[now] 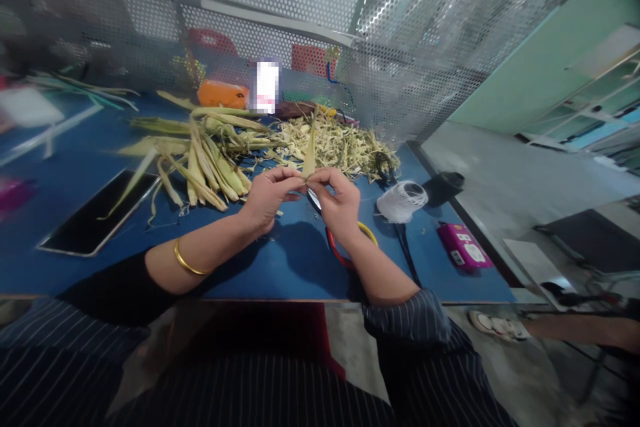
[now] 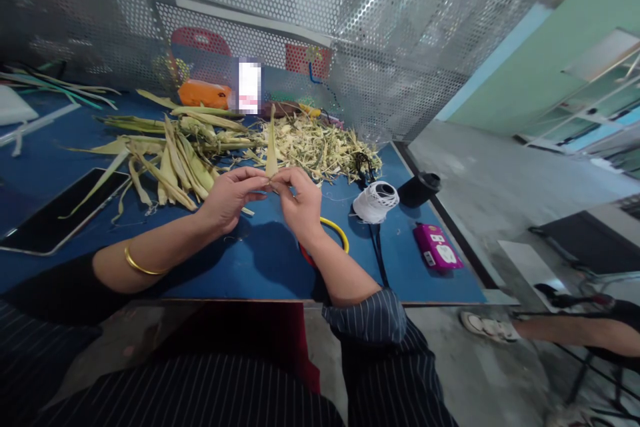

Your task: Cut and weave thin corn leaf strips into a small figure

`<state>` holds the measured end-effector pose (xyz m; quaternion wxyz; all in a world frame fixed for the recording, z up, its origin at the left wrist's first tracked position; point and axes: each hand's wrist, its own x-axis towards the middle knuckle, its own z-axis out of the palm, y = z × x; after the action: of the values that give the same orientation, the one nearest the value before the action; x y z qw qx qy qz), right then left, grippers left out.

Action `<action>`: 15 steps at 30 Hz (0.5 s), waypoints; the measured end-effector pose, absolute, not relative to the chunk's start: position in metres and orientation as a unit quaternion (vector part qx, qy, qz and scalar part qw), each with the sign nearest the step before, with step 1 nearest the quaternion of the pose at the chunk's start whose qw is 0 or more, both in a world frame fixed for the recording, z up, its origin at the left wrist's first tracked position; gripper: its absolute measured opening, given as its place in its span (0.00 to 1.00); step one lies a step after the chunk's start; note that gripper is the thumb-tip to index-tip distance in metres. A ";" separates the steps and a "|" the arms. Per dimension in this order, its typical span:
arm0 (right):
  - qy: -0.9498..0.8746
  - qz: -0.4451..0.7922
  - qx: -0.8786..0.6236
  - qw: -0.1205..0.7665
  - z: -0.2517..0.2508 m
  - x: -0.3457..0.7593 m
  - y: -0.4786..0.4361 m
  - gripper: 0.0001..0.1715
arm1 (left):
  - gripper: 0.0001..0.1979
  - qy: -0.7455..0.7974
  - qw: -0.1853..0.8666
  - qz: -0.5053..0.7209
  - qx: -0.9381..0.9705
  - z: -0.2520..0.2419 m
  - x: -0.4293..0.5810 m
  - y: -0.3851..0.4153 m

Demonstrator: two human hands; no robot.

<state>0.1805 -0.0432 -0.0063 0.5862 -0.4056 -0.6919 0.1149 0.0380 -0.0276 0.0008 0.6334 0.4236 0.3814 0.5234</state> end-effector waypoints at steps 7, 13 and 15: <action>-0.690 0.152 -0.421 0.569 -0.005 0.184 -0.042 0.06 | 0.09 0.372 0.616 0.515 0.466 0.001 0.036 -0.026; -0.660 0.184 -0.441 0.580 -0.005 0.179 -0.043 0.04 | 0.10 0.376 0.585 0.549 0.463 0.000 0.040 -0.027; -0.649 0.194 -0.454 0.579 -0.005 0.178 -0.043 0.04 | 0.09 0.370 0.579 0.558 0.465 0.000 0.041 -0.027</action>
<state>0.1783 -0.0435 -0.0048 0.5787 -0.4544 -0.6489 0.1939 0.0410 -0.0274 0.0002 0.5792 0.4653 0.3696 0.5580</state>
